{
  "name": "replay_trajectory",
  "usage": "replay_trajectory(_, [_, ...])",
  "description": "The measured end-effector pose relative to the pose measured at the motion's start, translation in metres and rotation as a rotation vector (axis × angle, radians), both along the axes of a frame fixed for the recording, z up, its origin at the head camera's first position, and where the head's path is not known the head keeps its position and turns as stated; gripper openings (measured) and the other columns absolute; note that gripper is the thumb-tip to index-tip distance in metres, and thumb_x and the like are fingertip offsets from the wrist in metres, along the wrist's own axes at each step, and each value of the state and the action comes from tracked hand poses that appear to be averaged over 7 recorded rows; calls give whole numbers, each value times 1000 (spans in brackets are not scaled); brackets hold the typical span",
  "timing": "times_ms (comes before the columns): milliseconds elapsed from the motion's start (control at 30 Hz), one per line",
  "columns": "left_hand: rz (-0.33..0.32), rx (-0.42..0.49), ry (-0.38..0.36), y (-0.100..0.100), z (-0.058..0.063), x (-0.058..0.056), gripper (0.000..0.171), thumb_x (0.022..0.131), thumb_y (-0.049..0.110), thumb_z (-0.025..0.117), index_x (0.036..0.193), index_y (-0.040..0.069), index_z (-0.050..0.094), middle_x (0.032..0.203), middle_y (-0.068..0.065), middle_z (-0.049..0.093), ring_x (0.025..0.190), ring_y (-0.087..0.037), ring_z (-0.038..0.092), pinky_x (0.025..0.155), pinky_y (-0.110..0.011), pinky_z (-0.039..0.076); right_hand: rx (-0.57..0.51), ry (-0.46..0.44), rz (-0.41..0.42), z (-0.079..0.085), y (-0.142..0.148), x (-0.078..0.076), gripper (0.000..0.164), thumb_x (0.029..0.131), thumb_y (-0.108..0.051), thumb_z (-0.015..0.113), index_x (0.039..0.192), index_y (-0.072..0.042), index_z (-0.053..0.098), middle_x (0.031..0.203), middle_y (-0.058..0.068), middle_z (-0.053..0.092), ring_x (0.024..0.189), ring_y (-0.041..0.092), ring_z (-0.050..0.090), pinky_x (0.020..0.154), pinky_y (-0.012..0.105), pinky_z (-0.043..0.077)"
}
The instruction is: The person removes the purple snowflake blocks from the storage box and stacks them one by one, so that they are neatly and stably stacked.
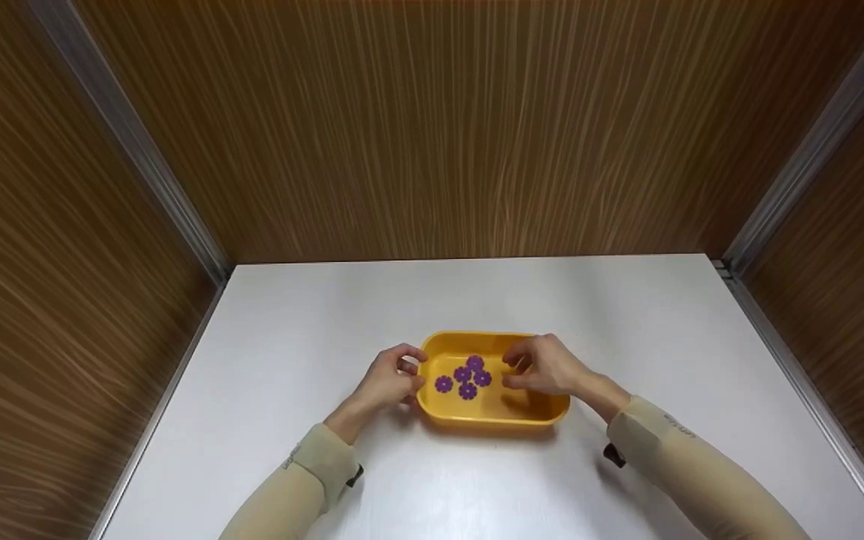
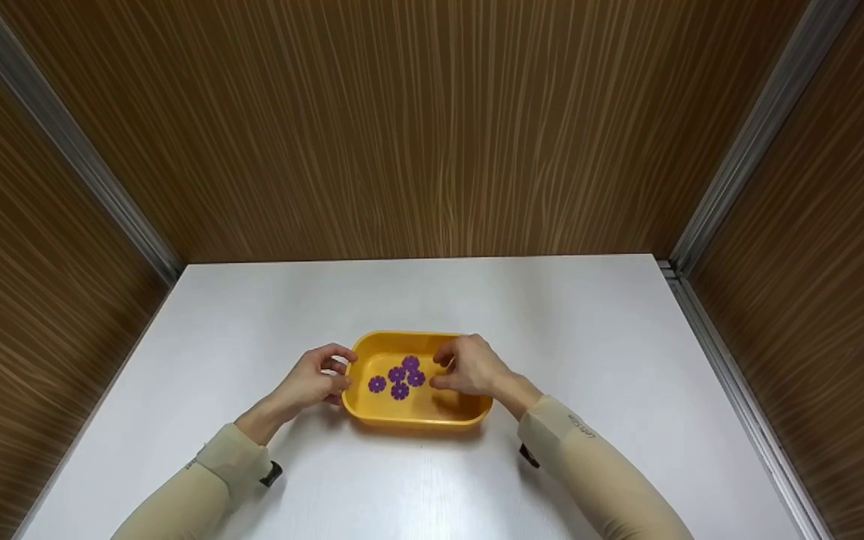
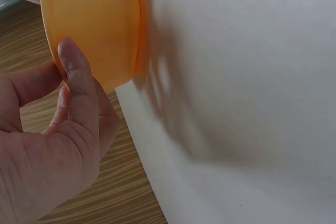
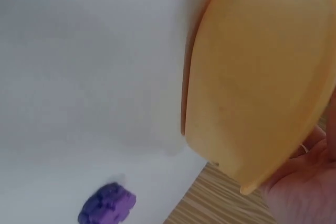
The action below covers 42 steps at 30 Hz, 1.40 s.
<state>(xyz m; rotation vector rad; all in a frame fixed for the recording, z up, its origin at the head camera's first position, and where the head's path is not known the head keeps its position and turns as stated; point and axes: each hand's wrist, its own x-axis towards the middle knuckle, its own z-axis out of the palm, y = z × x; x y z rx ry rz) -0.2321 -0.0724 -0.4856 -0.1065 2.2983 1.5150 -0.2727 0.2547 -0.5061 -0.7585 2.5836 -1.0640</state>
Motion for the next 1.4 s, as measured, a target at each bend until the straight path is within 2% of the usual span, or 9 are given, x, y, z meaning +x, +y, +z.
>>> replay_trajectory(333, [-6, -7, -2, 0, -2, -1, 40, 98, -1, 71, 138, 3, 67, 108, -7, 58, 81, -19, 64, 70, -33, 69, 38, -1, 17, -7, -13, -3, 44, 88, -21, 93, 121, 5, 81, 113, 19, 84, 99, 32, 82, 89, 45, 71])
replay_trajectory(633, [-10, -1, -1, 0, -4, -2, 41, 96, -3, 71, 136, 4, 68, 105, -6, 57, 77, -17, 64, 66, -32, 68, 79, 30, 39, -14, -22, -8, 43, 81, -24, 98, 115, 0, 85, 105, 13, 86, 91, 20, 77, 82, 32, 67])
replay_trajectory(900, [-7, -8, -2, 0, -2, -2, 42, 96, -2, 72, 138, 4, 67, 106, -6, 57, 78, -17, 63, 66, -31, 67, 64, 58, 33, -21, -32, -11, 38, 82, -25, 99, 110, -2, 87, 97, 11, 85, 82, 10, 70, 74, 24, 62])
replay_trajectory(1200, [-7, -15, -1, -2, -2, -2, 41, 97, -2, 71, 138, 4, 67, 107, -7, 57, 80, -18, 63, 65, -27, 65, 82, 55, -4, -23, -43, -8, 35, 85, -22, 98, 113, -4, 88, 100, 9, 87, 82, 11, 70, 76, 28, 64])
replay_trajectory(1400, [-5, -25, -3, -1, -2, -1, 41, 97, -2, 71, 138, 5, 67, 107, -7, 58, 80, -18, 63, 67, -30, 67, 82, 49, -9, -25, -46, -8, 29, 84, -20, 98, 107, -6, 89, 91, 5, 84, 76, 9, 64, 69, 22, 55])
